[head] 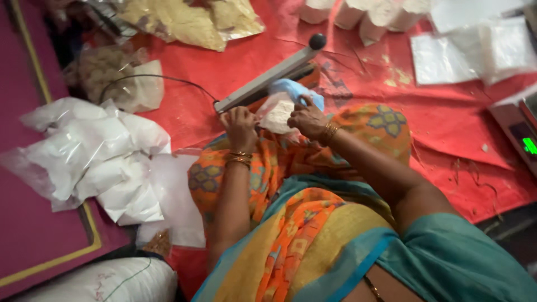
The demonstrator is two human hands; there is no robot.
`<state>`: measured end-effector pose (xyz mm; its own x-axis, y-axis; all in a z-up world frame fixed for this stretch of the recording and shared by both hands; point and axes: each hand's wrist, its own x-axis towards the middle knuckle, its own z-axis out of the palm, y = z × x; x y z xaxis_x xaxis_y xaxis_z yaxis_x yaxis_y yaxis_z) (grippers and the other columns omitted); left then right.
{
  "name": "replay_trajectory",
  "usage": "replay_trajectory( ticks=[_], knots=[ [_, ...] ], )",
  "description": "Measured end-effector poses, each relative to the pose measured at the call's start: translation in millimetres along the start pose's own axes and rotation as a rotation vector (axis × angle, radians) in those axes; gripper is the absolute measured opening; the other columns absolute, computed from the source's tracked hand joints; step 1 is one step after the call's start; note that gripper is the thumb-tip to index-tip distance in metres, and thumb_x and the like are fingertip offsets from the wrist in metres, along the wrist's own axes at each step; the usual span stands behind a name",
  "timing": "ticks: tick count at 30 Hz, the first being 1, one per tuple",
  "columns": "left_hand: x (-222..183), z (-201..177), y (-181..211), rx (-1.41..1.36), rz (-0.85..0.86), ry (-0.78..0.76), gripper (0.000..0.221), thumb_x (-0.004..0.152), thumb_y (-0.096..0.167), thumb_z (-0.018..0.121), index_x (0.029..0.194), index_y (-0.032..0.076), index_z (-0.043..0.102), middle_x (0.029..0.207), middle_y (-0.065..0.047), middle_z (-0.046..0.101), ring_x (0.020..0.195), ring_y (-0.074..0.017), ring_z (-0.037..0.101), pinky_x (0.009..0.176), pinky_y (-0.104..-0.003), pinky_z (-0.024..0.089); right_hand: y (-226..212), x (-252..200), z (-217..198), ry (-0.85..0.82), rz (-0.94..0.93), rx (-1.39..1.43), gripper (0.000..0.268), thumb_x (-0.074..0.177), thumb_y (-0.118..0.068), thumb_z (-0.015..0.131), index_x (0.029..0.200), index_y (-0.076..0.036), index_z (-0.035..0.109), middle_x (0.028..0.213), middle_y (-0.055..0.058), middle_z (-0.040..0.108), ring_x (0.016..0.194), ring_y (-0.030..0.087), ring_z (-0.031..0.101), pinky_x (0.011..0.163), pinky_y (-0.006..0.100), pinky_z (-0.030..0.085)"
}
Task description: The person sits on a red tarp and repeatedly fills small plastic bags with a white granular substance. They then use a handheld impulse sealer to close each bag and place the finished package aside.
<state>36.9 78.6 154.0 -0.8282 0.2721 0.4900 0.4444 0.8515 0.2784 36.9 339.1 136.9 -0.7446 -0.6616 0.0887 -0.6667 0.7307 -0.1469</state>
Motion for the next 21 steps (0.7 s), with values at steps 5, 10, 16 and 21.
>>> replay_trajectory(
  ticks=[5,10,16,21],
  knots=[
    [-4,-12,6,0.039,0.017,-0.036,0.011,0.085,0.013,0.074,0.096,0.014,0.072,0.124,-0.010,0.059,0.128,-0.0323,0.049,0.105,-0.057,0.033,1,-9,-5,0.064,0.052,-0.001,0.013,0.084,-0.018,0.062,0.078,-0.022,0.073,0.084,-0.002,0.069,0.111,0.021,0.060,0.119,0.058,0.022],
    [-23,-18,29,-0.024,0.213,-0.092,0.043,0.078,0.013,0.071,0.120,0.014,0.075,0.139,-0.021,0.056,0.137,-0.0405,0.041,0.101,-0.062,0.028,-36,9,13,0.085,0.017,0.080,0.007,0.078,-0.025,0.068,0.075,-0.023,0.073,0.080,-0.001,0.069,0.100,0.023,0.062,0.113,0.059,0.025],
    [-35,-10,24,0.105,0.159,-0.142,0.020,0.088,0.010,0.072,0.101,0.024,0.077,0.129,-0.003,0.061,0.138,-0.0260,0.047,0.112,-0.062,0.025,-66,26,37,0.128,0.058,0.051,0.011,0.079,-0.022,0.066,0.079,-0.027,0.075,0.081,-0.005,0.071,0.099,0.021,0.062,0.116,0.057,0.027],
    [-40,-6,25,0.142,0.104,-0.085,0.008,0.086,0.017,0.076,0.080,0.023,0.074,0.123,0.002,0.062,0.132,-0.0238,0.049,0.112,-0.065,0.022,-37,17,24,0.007,-0.023,0.077,0.010,0.081,-0.024,0.065,0.075,-0.026,0.073,0.081,-0.005,0.070,0.100,0.022,0.062,0.113,0.058,0.026]
  ],
)
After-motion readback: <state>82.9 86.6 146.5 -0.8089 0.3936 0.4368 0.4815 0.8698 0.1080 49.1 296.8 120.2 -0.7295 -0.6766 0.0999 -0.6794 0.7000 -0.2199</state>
